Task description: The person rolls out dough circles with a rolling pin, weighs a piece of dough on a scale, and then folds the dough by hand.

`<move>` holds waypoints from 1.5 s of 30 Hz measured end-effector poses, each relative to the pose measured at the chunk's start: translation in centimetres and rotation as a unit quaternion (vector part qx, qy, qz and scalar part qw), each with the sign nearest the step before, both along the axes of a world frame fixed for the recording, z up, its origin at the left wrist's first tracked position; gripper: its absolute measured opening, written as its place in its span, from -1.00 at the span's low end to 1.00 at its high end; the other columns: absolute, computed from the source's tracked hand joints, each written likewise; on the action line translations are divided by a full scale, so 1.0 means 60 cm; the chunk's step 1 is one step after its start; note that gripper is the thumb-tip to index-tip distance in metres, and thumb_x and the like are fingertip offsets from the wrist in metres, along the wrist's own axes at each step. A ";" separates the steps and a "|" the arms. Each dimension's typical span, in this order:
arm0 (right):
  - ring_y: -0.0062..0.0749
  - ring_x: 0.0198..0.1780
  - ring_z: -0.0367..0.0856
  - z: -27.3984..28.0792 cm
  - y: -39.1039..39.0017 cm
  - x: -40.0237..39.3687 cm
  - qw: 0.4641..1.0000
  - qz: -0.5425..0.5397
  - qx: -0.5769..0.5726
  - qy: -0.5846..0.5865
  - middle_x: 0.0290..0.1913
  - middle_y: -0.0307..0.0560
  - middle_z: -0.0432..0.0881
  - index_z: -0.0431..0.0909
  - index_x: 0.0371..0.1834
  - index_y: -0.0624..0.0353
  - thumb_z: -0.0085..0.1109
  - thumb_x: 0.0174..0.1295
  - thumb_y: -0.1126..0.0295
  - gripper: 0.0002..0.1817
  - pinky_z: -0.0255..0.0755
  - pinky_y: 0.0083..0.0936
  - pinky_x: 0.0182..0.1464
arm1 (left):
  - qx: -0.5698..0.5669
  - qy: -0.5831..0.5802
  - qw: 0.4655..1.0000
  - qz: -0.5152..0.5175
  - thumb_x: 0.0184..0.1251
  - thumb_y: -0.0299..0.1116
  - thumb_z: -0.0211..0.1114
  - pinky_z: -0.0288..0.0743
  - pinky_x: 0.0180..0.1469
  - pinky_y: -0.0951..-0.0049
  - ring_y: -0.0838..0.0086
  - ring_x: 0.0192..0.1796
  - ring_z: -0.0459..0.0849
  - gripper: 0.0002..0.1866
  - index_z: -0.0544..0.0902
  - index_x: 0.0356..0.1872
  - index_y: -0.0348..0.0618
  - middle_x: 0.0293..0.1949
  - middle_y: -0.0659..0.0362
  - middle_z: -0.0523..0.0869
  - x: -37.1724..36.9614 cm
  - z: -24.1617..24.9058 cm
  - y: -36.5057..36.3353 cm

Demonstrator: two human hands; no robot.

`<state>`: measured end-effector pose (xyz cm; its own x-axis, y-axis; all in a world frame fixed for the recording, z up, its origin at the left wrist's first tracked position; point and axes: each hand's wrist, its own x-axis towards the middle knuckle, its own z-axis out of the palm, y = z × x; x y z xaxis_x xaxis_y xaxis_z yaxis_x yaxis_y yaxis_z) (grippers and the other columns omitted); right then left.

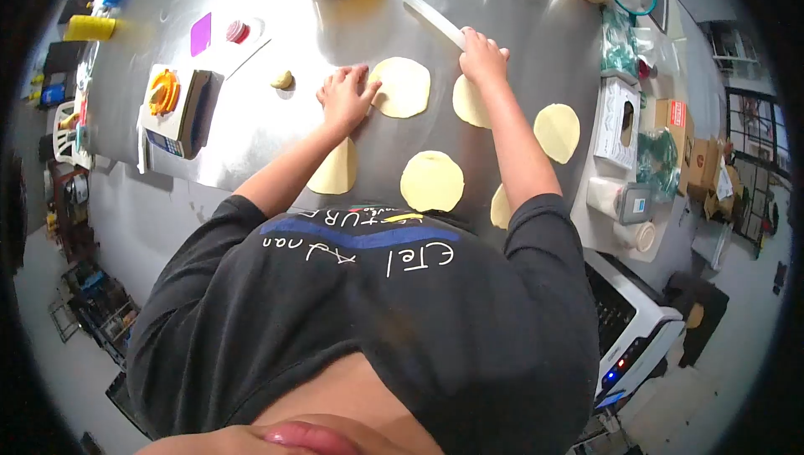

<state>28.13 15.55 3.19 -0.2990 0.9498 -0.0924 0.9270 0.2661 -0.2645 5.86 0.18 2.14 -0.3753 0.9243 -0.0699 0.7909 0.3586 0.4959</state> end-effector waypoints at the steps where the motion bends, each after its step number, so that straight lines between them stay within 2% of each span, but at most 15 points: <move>1: -0.20 0.18 0.47 -0.004 0.009 0.001 1.000 0.013 0.003 -0.001 0.12 -0.14 0.54 0.38 0.19 -0.08 -0.07 0.12 0.47 -0.51 0.20 0.04 0.15 | 0.014 0.019 1.000 -0.013 0.15 0.04 0.27 0.08 0.26 0.04 0.17 0.20 0.38 -0.51 0.58 0.09 0.09 0.08 0.12 0.53 0.007 -0.002 -0.012; 6: -0.22 0.16 0.45 -0.017 0.020 -0.019 0.999 0.041 0.008 -0.022 0.13 -0.17 0.49 0.35 0.22 -0.16 -0.04 0.10 0.45 -0.46 0.19 -0.04 0.14 | 0.071 0.058 0.996 -0.016 0.20 -0.10 0.24 0.16 0.19 0.07 0.26 0.14 0.45 -0.60 0.62 0.05 0.03 0.01 0.16 0.58 0.029 -0.013 -0.034; 8: -0.25 0.14 0.43 -0.026 0.012 -0.032 0.992 0.027 0.123 -0.016 0.13 -0.19 0.48 0.40 0.20 -0.19 0.01 0.07 0.41 -0.46 0.19 -0.07 0.14 | 0.083 0.052 0.995 0.007 0.19 -0.14 0.25 0.21 0.17 0.11 0.26 0.09 0.50 -0.64 0.65 -0.02 0.00 -0.05 0.13 0.63 0.028 -0.007 -0.023; 9: -0.25 0.14 0.43 -0.019 0.002 -0.044 0.992 0.032 0.122 -0.016 0.13 -0.19 0.48 0.40 0.20 -0.19 0.01 0.07 0.41 -0.46 0.19 -0.07 0.14 | 0.062 -0.016 0.998 0.023 0.18 -0.16 0.25 0.25 0.15 0.14 0.26 0.08 0.52 -0.66 0.66 -0.04 -0.02 -0.10 0.12 0.65 0.024 -0.005 -0.015; 11: -0.31 0.13 0.43 -0.001 -0.030 -0.080 0.976 0.134 0.154 0.080 0.11 -0.25 0.49 0.50 0.11 -0.21 0.08 0.03 0.35 -0.52 0.21 -0.15 0.15 | 0.041 -0.084 0.995 0.042 0.16 -0.18 0.26 0.29 0.13 0.17 0.26 0.06 0.55 -0.68 0.67 -0.07 -0.04 -0.14 0.11 0.68 0.018 -0.010 -0.005; 13: -0.29 0.14 0.42 -0.023 -0.043 -0.112 0.947 0.301 0.075 0.082 0.12 -0.28 0.49 0.57 0.04 -0.23 0.12 -0.02 0.38 -0.54 0.23 -0.24 0.13 | 0.043 -0.125 0.990 0.047 0.16 -0.22 0.29 0.45 0.01 0.25 0.21 -0.20 0.66 -0.64 0.65 -0.04 -0.14 -0.20 0.00 0.67 0.013 -0.015 0.001; 14: -0.32 0.12 0.44 -0.037 -0.059 -0.127 0.933 0.333 0.107 0.082 0.08 -0.29 0.53 0.57 0.04 -0.21 0.11 0.00 0.39 -0.54 0.24 -0.25 0.13 | 0.044 -0.125 0.990 0.050 0.16 -0.22 0.29 0.45 0.01 0.25 0.21 -0.20 0.66 -0.64 0.65 -0.04 -0.14 -0.20 0.00 0.67 0.013 -0.017 0.001; 17: -0.33 0.10 0.48 -0.049 -0.075 -0.145 0.929 0.332 0.121 0.112 0.01 -0.30 0.58 0.61 -0.01 -0.13 0.10 0.02 0.41 -0.60 0.26 -0.27 0.13 | 0.095 -0.040 0.994 0.022 0.16 -0.27 0.28 0.47 0.00 0.22 0.17 -0.17 0.64 -0.66 0.64 -0.08 -0.23 -0.22 -0.03 0.66 0.020 -0.019 -0.005; 19: -0.30 0.07 0.51 -0.052 -0.075 -0.146 0.909 0.354 0.100 0.198 -0.07 -0.28 0.62 0.65 -0.13 -0.03 0.10 0.03 0.43 -0.69 0.30 -0.29 0.11 | 0.149 0.089 0.984 -0.030 0.18 -0.29 0.27 0.50 -0.05 0.22 0.13 -0.17 0.64 -0.67 0.63 -0.10 -0.29 -0.24 -0.07 0.65 0.036 -0.019 -0.018; 24: -0.28 0.01 0.53 -0.035 -0.073 -0.160 0.907 0.367 0.081 0.188 -0.18 -0.25 0.62 0.62 -0.33 0.03 0.12 0.02 0.41 -0.86 0.36 -0.30 0.06 | 0.104 -0.019 0.994 0.014 0.20 -0.29 0.25 0.52 -0.09 0.22 0.10 -0.19 0.67 -0.74 0.68 -0.21 -0.26 -0.26 -0.08 0.68 0.029 -0.011 0.003; 27: -0.28 -0.04 0.54 -0.022 -0.067 -0.166 0.914 0.369 0.060 0.160 -0.25 -0.25 0.61 0.58 -0.44 0.04 0.12 0.02 0.38 -0.93 0.38 -0.28 0.03 | 0.020 -0.095 0.992 0.081 0.17 -0.28 0.28 0.55 -0.17 0.26 0.20 -0.29 0.71 -0.80 0.72 -0.34 -0.20 -0.37 0.02 0.72 0.020 -0.010 0.019; 32: -0.19 -0.07 0.52 -0.027 -0.054 -0.160 0.910 0.373 0.009 0.181 -0.23 -0.16 0.61 0.59 -0.43 0.11 0.11 0.00 0.47 -0.92 0.38 -0.28 0.02 | 0.085 -0.112 0.990 0.014 0.16 -0.31 0.27 0.55 -0.15 0.29 0.21 -0.29 0.71 -0.81 0.74 -0.29 -0.16 -0.36 0.02 0.73 0.015 -0.008 -0.002; 34: -0.18 -0.13 0.52 -0.037 -0.046 -0.165 0.898 0.349 0.009 0.269 -0.28 -0.14 0.61 0.60 -0.46 0.12 0.11 0.00 0.46 -0.92 0.41 -0.30 -0.02 | 0.129 -0.102 0.986 -0.013 0.15 -0.32 0.27 0.56 -0.14 0.31 0.22 -0.30 0.71 -0.81 0.74 -0.27 -0.15 -0.37 0.03 0.73 0.010 -0.013 -0.007; 37: -0.22 -0.11 0.54 -0.034 -0.040 -0.168 0.914 0.367 -0.022 0.172 -0.29 -0.20 0.62 0.63 -0.46 0.04 0.15 0.00 0.41 -0.93 0.42 -0.28 -0.01 | 0.045 -0.210 0.975 0.058 0.08 -0.31 0.31 0.56 -0.14 0.30 0.22 -0.30 0.72 -0.83 0.75 -0.35 -0.15 -0.41 0.01 0.73 -0.001 -0.002 0.007; 45: -0.19 -0.10 0.54 -0.006 -0.064 -0.193 0.942 0.321 -0.035 0.087 -0.33 -0.16 0.62 0.59 -0.52 0.12 0.21 -0.03 0.46 -0.99 0.41 -0.26 -0.03 | -0.169 -0.215 0.960 0.061 -0.05 -0.23 0.38 0.57 -0.24 0.38 0.43 -0.38 0.72 -0.76 0.74 -0.36 -0.12 -0.44 0.10 0.75 -0.030 0.015 0.065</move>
